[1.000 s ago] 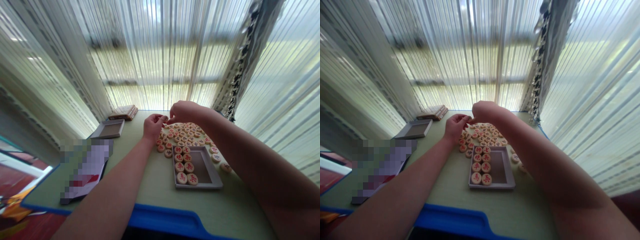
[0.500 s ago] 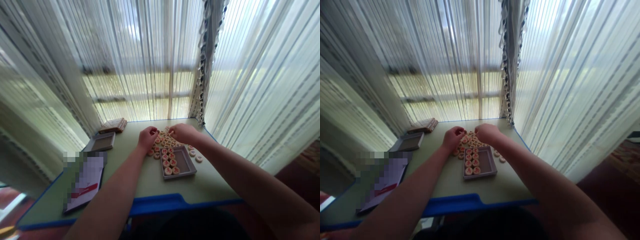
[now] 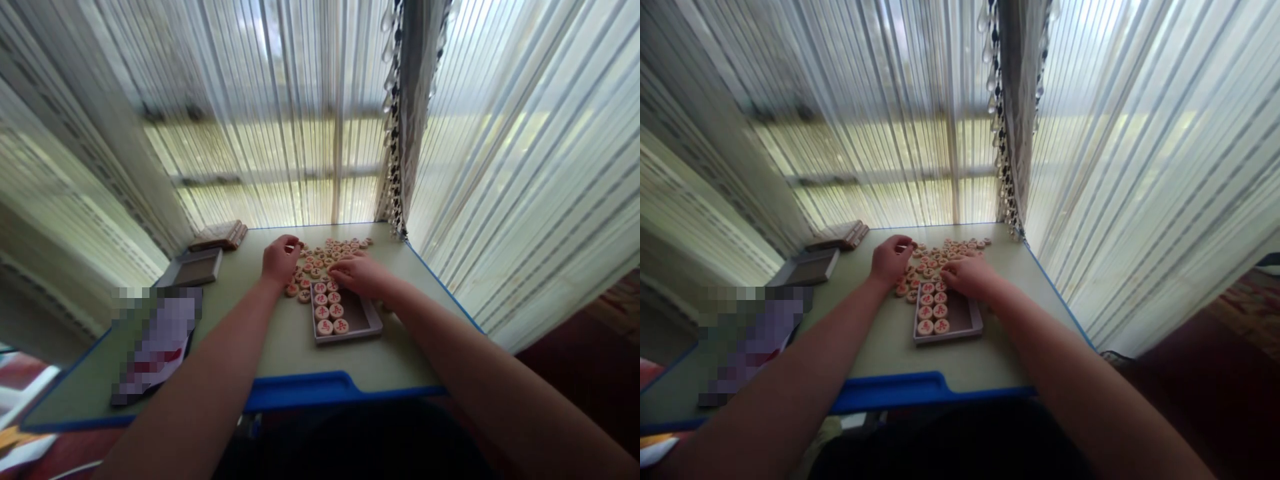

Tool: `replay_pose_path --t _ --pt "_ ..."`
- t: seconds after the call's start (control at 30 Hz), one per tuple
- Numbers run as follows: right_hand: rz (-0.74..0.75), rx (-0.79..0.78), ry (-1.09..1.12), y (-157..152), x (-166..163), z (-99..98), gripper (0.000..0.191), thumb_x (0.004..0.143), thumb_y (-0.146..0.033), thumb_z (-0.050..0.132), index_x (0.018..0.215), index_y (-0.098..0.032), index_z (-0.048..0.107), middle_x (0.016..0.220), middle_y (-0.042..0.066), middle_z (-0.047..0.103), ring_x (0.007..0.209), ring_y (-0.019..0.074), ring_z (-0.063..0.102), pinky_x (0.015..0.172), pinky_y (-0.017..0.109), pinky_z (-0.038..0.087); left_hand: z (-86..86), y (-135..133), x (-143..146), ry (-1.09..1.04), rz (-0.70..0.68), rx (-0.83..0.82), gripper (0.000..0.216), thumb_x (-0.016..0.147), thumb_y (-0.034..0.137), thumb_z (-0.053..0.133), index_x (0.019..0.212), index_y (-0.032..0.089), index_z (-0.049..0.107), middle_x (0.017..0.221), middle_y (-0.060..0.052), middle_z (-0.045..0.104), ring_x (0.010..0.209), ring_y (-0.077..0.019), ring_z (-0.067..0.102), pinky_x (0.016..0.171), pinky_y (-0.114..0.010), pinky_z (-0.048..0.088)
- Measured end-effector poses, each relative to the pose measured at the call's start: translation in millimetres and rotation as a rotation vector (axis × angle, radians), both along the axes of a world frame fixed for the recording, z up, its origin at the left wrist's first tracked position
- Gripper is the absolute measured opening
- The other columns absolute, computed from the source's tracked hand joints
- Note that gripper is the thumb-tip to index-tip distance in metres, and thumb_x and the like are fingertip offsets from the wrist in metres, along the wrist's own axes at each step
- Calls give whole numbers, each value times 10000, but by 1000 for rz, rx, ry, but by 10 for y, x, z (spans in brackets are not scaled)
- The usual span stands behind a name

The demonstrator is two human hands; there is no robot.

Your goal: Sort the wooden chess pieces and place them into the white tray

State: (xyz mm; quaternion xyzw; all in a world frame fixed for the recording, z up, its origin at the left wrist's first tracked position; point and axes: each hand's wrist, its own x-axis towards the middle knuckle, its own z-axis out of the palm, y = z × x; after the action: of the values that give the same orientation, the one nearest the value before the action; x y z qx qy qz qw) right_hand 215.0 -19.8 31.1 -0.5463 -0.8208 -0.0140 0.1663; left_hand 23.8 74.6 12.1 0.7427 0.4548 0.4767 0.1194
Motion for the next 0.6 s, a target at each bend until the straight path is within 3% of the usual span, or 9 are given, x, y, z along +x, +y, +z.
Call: replay_pose_path --t 0.17,0.3,0.43,0.6 --pt "-134 28 30 -12 52 10 314 838 -394 458 900 -204 701 887 66 696 921 217 566 843 315 385 -9 19 -37 2 68 -35 189 728 309 565 846 182 640 815 -39 685 630 -139 605 622 -248 473" --pt "-142 93 191 41 38 -17 330 841 -342 467 1113 -231 619 1086 55 650 999 193 549 877 306 387 44 -82 44 98 -26 40 181 745 283 547 851 178 648 813 -49 677 638 -147 605 668 -264 470" --pt "-106 -50 109 75 14 -10 247 804 -355 524 941 -254 703 995 32 686 971 205 564 878 309 390 51 -122 95 241 -99 133 180 765 246 520 860 180 658 851 -61 671 705 -159 607 742 -279 462" --pt "-151 -85 72 100 97 22 212 759 -255 539 856 -242 728 845 22 707 913 198 575 830 270 413 5 -37 12 180 -22 68 169 750 264 550 832 180 671 808 -55 680 658 -158 609 693 -271 468"
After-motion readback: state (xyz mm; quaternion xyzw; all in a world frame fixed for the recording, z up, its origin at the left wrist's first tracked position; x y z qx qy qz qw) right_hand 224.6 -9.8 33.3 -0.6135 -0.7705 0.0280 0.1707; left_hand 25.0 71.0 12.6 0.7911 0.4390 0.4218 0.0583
